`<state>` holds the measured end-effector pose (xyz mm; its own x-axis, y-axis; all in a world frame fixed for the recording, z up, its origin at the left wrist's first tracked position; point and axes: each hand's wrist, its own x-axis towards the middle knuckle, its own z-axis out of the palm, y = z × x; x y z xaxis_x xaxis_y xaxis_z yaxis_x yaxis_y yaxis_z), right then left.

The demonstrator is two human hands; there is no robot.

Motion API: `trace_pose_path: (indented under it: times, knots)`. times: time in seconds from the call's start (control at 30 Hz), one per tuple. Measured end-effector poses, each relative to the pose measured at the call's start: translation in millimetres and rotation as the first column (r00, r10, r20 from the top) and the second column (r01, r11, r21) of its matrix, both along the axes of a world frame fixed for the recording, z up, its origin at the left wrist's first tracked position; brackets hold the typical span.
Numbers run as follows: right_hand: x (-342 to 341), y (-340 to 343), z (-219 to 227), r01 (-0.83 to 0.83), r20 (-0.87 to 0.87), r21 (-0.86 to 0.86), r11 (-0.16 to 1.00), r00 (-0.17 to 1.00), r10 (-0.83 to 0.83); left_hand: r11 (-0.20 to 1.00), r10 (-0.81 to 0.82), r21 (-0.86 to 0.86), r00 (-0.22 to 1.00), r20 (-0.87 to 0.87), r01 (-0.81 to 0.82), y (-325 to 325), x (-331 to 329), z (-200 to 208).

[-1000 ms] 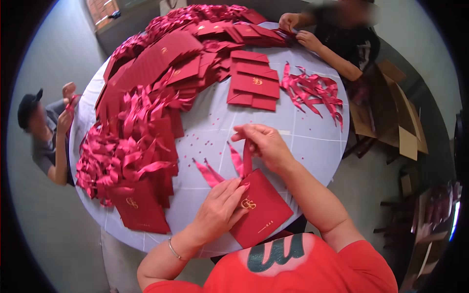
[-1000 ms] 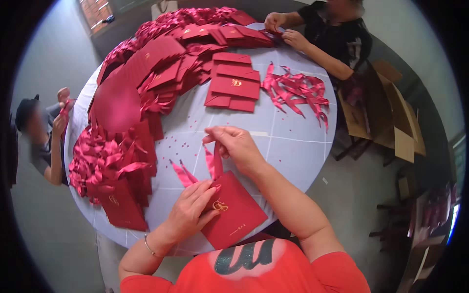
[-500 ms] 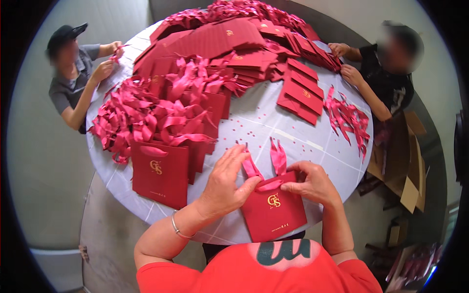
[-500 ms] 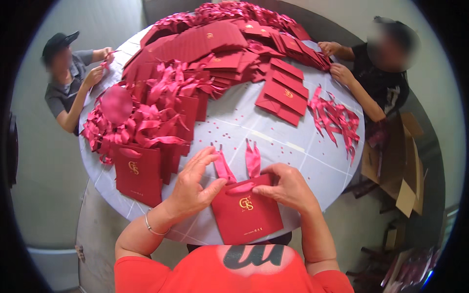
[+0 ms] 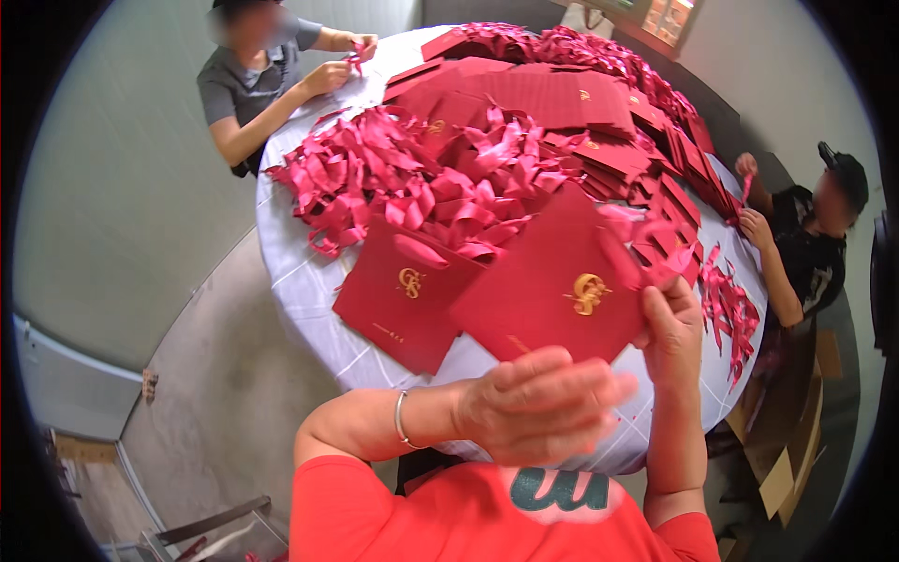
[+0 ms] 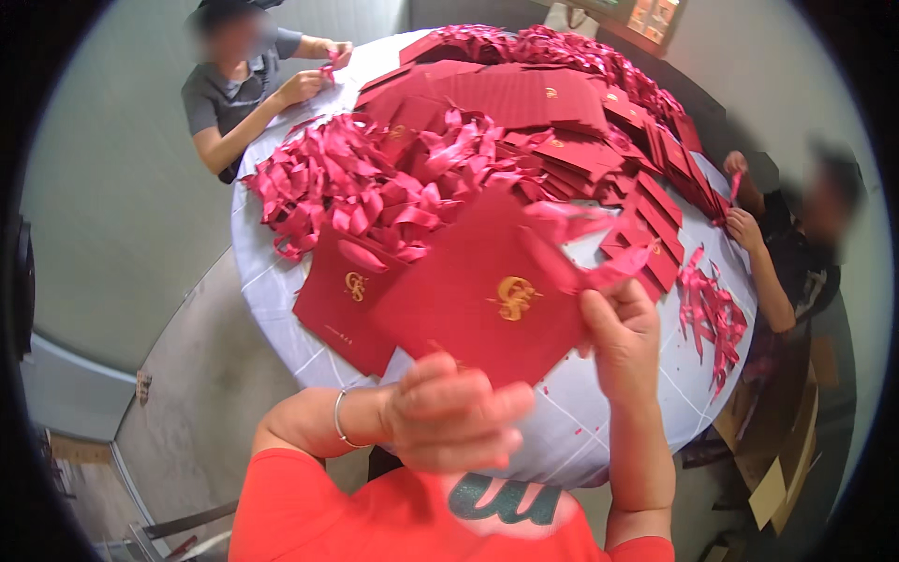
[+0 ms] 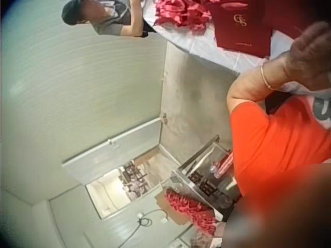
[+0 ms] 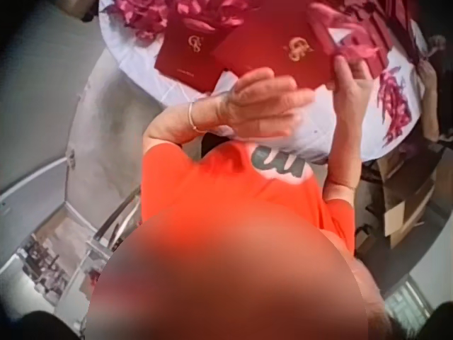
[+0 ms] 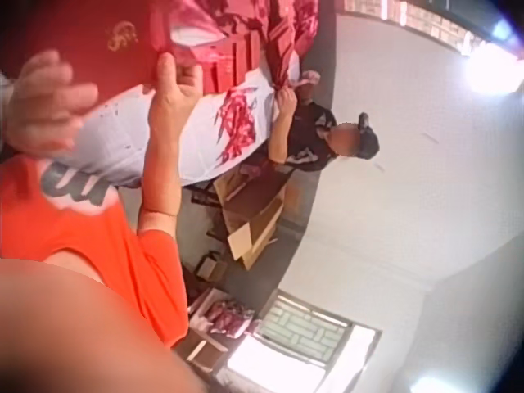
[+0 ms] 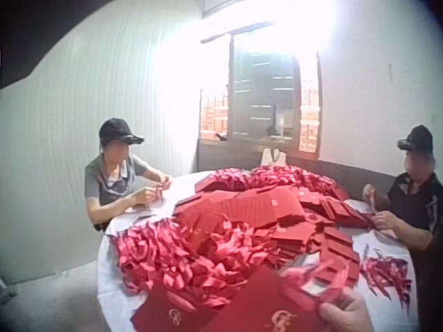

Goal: The person attaches ribbon handles to paper bags by threading ribbons through the pre-cut slots and folds the bags by hand.

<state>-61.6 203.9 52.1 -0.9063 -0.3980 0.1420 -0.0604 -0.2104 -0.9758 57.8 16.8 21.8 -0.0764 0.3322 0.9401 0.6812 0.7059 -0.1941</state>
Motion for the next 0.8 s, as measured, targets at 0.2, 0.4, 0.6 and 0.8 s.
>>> trace_pose_path:
  times: [0.2, 0.4, 0.6, 0.8]
  knots:
    - [-8, -98, -10, -0.194, -0.057, 0.012, 0.981, 0.979, 0.194, 0.988, -0.138, -0.083, 0.987, -0.079, 0.131, 16, 1, 4]
    - [17, -142, -11, -0.24, -0.146, 0.143, 0.96, 0.954, 0.26, 0.867, -0.462, -0.049, 0.837, 0.293, 0.496, 31, 1, -26]
    - [35, -137, -34, -0.151, -0.511, 0.401, 0.903, 0.781, 0.358, 0.824, -0.56, 0.158, 0.74, 0.373, 0.544, 41, -4, -37]
    - [18, -109, -39, -0.27, -0.274, 0.38, 0.885, 0.881, 0.386, 0.784, -0.612, 0.268, 0.627, 0.482, 0.56, 43, -8, -51]
